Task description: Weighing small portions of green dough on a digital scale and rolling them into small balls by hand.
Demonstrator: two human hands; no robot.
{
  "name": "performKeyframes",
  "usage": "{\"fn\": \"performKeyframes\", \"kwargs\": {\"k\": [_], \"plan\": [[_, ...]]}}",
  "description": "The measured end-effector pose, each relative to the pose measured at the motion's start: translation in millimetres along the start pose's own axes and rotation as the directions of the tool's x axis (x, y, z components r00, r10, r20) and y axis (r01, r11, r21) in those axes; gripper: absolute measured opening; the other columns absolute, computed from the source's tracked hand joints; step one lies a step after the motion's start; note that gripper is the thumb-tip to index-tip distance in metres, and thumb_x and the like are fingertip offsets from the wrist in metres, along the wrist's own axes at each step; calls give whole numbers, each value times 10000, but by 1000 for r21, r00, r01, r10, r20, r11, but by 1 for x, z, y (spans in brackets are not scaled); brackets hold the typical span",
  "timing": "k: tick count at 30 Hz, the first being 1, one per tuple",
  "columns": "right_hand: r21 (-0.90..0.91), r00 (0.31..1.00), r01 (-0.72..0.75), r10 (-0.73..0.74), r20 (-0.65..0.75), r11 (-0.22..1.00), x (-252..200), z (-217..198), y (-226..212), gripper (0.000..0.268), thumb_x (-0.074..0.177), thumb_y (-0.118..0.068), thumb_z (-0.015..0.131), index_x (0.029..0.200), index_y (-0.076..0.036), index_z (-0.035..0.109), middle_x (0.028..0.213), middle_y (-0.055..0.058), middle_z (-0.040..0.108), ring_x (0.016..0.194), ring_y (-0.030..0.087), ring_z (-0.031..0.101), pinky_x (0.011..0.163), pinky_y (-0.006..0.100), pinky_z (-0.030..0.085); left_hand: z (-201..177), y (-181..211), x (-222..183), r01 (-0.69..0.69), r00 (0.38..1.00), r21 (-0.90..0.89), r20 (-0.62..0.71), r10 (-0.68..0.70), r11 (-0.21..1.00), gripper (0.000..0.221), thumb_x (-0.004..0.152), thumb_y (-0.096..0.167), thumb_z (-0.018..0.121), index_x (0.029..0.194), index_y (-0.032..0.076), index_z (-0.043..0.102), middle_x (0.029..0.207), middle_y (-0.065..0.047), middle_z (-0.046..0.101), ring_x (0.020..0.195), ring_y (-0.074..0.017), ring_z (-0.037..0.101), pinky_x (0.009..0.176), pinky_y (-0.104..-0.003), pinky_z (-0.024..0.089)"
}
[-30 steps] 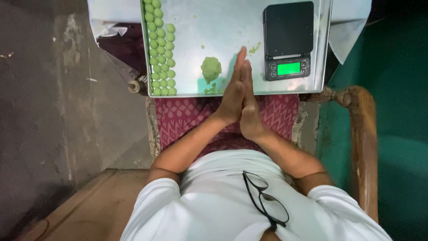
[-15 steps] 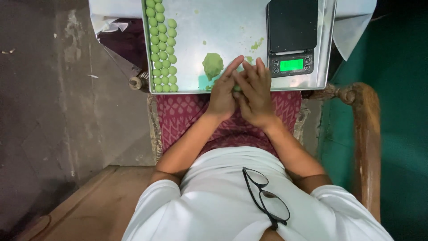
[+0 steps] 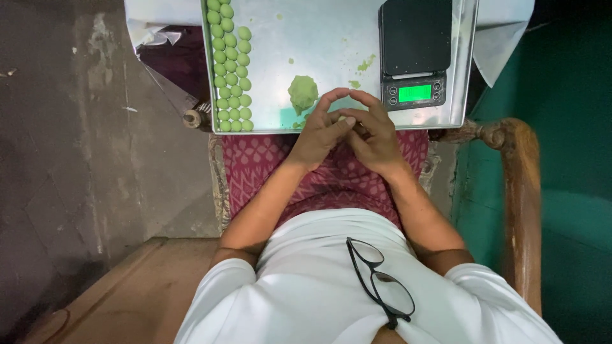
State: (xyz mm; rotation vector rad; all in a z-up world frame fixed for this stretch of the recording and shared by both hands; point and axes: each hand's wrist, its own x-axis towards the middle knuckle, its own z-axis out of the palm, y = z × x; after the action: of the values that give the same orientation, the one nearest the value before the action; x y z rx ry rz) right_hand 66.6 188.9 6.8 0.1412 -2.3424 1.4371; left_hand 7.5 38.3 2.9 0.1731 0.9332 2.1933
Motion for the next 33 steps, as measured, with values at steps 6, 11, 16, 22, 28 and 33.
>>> {"fn": "performKeyframes", "kwargs": {"k": [6,11,16,22,28,33], "plan": [[-60,994,-88,83,-76,994,5,1,-9,240,849,-11,851,1055,-80,751,1291,100,644,1113,309,689,768,347,612,8,10,-3,22,1000,41,18,-23,999,511,1043,128,679,1492,116,434,1174,-191,703,1057,-257,708,934,-448,607],[-87,994,31,-40,-100,996,9,9,-12,178,909,-35,855,1059,-51,760,1119,134,702,888,315,698,789,429,573,-10,5,-5,-1,997,334,-73,26,942,523,1060,245,657,1503,85,430,1185,-186,694,1047,-228,703,924,-408,607],[-82,997,46,-51,-65,996,38,24,12,191,927,-44,831,1095,-38,740,984,128,704,881,325,721,782,419,569,-23,8,-31,7,985,557,-145,89,830,491,1068,304,610,1467,55,468,1143,-242,692,986,-275,731,851,-421,618],[-62,993,-52,58,102,997,136,67,30,180,1002,-192,740,1114,-77,659,873,-3,584,809,138,539,746,317,458,-27,-7,-38,138,987,775,-160,-20,616,359,954,350,644,1256,157,663,1056,-47,760,899,-162,687,833,-304,522],[-92,949,-280,290,125,956,211,140,82,86,928,-162,758,984,-141,697,769,-67,590,729,102,548,703,278,480,-50,-12,-28,-11,1000,775,-5,24,632,295,984,317,622,1209,141,693,1202,-33,735,1081,-184,684,953,-320,505],[-93,920,-164,186,344,982,229,163,65,211,922,-30,554,848,-122,730,830,-46,684,811,142,594,739,307,473,-61,-19,-28,-82,997,694,62,54,715,268,1024,282,619,1225,112,665,1204,-23,706,1142,-171,661,1032,-324,496]]}}
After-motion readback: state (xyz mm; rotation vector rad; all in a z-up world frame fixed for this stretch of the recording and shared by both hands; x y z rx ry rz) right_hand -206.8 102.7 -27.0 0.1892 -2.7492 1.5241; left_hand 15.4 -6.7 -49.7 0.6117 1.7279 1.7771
